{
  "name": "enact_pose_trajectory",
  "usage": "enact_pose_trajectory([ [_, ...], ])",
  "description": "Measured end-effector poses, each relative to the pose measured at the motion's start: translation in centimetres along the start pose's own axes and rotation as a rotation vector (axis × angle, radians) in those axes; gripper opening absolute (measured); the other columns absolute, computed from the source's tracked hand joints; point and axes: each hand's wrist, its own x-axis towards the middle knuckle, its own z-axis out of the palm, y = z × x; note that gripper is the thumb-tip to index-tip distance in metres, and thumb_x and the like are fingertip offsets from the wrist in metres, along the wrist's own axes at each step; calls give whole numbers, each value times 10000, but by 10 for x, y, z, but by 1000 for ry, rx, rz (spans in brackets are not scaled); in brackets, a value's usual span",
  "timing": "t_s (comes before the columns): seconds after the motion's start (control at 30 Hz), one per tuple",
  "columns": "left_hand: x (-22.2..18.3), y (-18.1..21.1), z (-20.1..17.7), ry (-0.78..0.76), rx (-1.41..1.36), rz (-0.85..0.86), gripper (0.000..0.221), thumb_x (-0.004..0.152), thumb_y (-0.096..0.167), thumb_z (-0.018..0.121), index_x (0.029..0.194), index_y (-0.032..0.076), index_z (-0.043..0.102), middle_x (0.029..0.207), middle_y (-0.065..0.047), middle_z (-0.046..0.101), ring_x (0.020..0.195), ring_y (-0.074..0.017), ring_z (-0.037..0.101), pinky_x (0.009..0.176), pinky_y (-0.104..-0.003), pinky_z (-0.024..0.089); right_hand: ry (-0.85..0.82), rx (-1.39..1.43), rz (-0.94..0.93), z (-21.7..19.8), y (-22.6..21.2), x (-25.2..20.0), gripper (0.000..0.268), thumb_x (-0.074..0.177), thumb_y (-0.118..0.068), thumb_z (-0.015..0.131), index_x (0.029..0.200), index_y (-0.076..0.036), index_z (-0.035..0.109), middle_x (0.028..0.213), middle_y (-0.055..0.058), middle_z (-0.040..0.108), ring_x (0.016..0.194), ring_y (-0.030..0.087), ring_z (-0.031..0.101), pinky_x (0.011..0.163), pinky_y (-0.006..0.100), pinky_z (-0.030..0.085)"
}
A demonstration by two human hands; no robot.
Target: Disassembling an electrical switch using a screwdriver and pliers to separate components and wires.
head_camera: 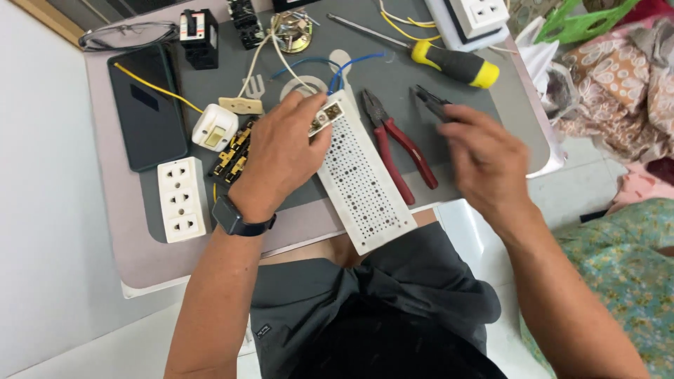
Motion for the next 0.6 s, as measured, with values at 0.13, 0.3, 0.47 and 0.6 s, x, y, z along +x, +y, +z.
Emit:
enact_pose_trajectory([
  [0.13,2,-6,5,-41,-19,-79,288,922,290,663,1123,85,636,842,-53,581,660,-284,657,542,-398,500,-65,-139,-190,5,-16,7,151,916,81,632,1044,62,708,1180,269,654,1156,487,583,985,536,466],
  [0.3,3,8,2,86,83,4,216,866,183,680,955,14,579,841,-129,646,632,-302,611,580,-394,478,-276,-198,-152,25,-76,-21,515,764,-308,763,1194,-55,638,1382,166,519,1340,372,441,1063,494,399],
  [0.47,13,14,-18,73,28,-8,205,921,184,630,871,-6,572,674,-155,649,510,-346,574,493,-430,435,-407,-311,-95,40,-87,-35,567,707,-333,697,1193,-46,649,1401,229,490,1339,460,388,1060,533,330],
  [0.6,22,19,-44,-20,-278,-273,276,963,280,514,936,30,628,705,-31,602,525,-128,487,488,-281,390,-388,-341,-139,41,-88,-37,542,761,-305,659,1201,9,617,1367,263,500,1298,491,407,1033,540,324],
])
